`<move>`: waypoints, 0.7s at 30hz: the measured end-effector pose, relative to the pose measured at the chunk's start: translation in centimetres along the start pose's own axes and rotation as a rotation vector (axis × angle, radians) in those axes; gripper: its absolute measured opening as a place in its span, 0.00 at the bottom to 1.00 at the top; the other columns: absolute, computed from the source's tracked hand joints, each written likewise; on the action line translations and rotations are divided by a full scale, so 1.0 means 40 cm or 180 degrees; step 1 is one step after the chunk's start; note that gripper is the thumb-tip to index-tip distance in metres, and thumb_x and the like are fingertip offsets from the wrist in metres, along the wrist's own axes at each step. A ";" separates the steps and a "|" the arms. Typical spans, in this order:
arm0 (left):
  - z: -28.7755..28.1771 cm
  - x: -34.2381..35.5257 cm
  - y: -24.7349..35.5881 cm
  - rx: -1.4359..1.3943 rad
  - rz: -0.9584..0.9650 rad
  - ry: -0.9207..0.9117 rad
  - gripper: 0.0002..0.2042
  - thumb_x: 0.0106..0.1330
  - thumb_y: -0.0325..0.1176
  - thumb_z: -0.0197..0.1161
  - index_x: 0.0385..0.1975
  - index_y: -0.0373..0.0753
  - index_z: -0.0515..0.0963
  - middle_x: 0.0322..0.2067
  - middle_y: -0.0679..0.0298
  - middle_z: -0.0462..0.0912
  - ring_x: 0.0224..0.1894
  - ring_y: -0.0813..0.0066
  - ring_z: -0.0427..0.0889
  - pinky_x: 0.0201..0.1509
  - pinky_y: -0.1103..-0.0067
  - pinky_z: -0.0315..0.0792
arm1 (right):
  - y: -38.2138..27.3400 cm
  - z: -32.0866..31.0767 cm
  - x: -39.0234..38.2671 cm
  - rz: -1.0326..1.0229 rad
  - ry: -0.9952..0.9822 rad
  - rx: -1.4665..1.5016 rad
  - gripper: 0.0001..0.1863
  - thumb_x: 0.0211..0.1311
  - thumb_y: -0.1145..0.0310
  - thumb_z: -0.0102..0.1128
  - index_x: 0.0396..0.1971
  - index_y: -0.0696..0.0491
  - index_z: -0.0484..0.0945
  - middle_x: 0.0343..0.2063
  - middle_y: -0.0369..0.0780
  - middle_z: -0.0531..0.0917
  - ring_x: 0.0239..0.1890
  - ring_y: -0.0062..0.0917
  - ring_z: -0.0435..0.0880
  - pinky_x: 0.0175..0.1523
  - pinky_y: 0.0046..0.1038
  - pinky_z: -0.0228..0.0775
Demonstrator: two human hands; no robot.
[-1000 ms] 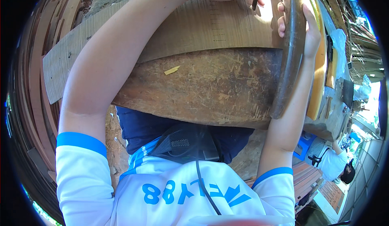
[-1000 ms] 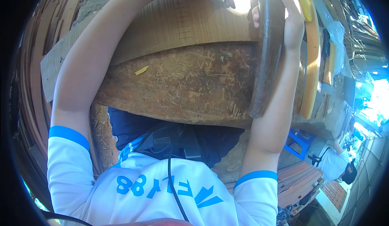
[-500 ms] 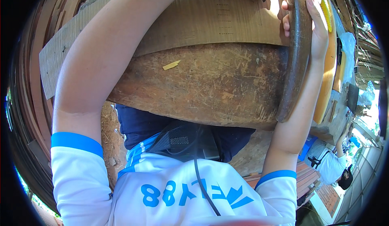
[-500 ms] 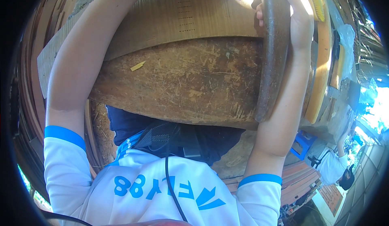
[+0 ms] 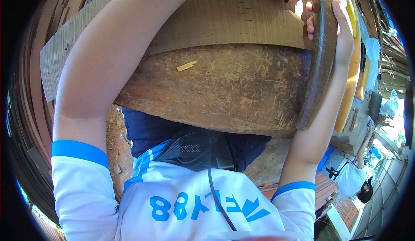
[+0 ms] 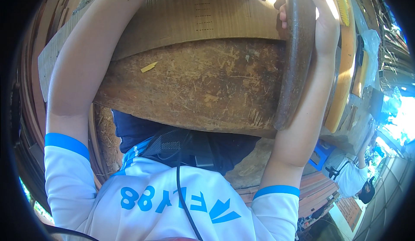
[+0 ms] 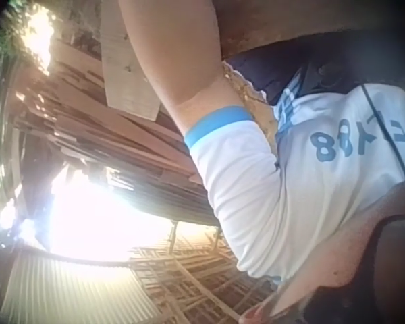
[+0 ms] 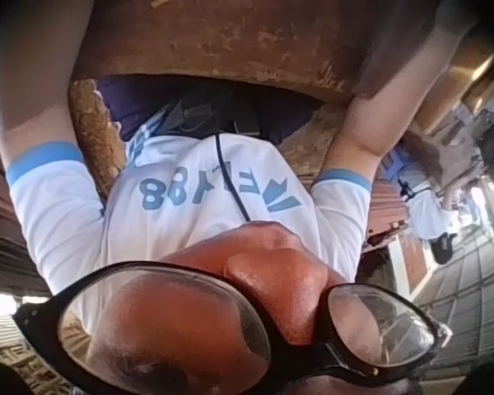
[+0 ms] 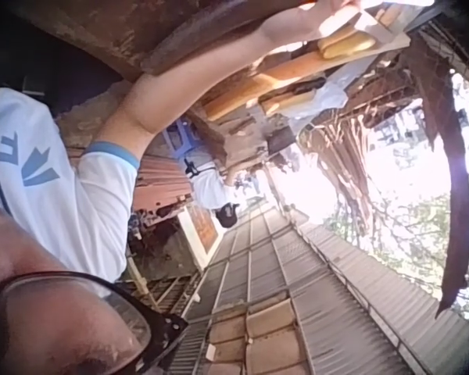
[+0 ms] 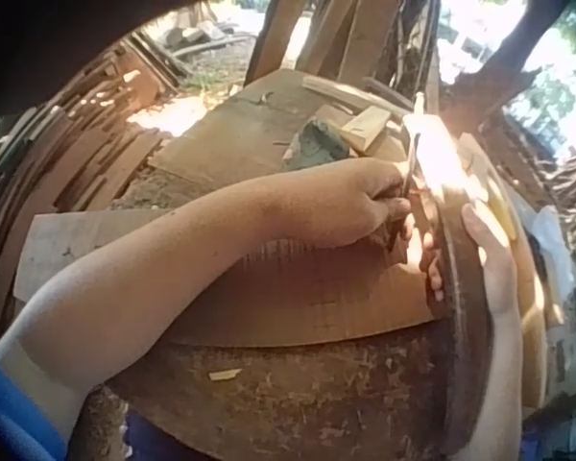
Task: Manually carving and shaping a wooden handle or component using a small handheld chisel.
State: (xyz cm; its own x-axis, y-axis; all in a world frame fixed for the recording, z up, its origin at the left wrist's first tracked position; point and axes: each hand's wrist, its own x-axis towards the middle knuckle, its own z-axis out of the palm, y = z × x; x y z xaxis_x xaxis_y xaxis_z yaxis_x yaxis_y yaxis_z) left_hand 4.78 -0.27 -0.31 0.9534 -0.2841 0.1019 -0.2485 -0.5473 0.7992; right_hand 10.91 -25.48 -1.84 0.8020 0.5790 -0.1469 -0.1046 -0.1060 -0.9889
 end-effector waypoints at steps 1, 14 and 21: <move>0.003 0.001 -0.004 -0.0005 0.0002 0.0004 0.12 0.79 0.34 0.54 0.42 0.29 0.76 0.38 0.52 0.84 0.43 0.63 0.82 0.51 0.68 0.73 | -0.001 -0.003 0.001 0.0013 0.0002 -0.0032 0.27 0.80 0.49 0.45 0.51 0.62 0.77 0.41 0.43 0.84 0.25 0.19 0.79 0.29 0.19 0.72; 0.019 -0.002 -0.016 -0.0063 0.0470 0.0056 0.12 0.75 0.30 0.55 0.45 0.26 0.80 0.40 0.47 0.86 0.44 0.58 0.84 0.52 0.68 0.74 | -0.004 0.002 -0.006 0.0051 -0.0017 0.0005 0.27 0.81 0.51 0.43 0.56 0.62 0.74 0.45 0.45 0.82 0.27 0.20 0.77 0.30 0.20 0.71; 0.022 -0.006 0.012 -0.0179 0.0542 -0.0114 0.12 0.74 0.29 0.56 0.48 0.27 0.82 0.40 0.46 0.87 0.43 0.57 0.85 0.52 0.68 0.75 | 0.013 -0.086 0.026 -0.0334 -0.0690 0.0552 0.28 0.82 0.53 0.38 0.61 0.64 0.68 0.51 0.49 0.78 0.31 0.21 0.75 0.33 0.21 0.73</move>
State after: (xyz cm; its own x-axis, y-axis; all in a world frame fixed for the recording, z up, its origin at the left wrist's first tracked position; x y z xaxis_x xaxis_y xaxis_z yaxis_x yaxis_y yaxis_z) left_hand 4.26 -1.15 -0.47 0.8913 -0.3975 0.2181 -0.3949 -0.4443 0.8042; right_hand 13.72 -27.71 -2.42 0.6713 0.7407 -0.0271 -0.1418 0.0925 -0.9856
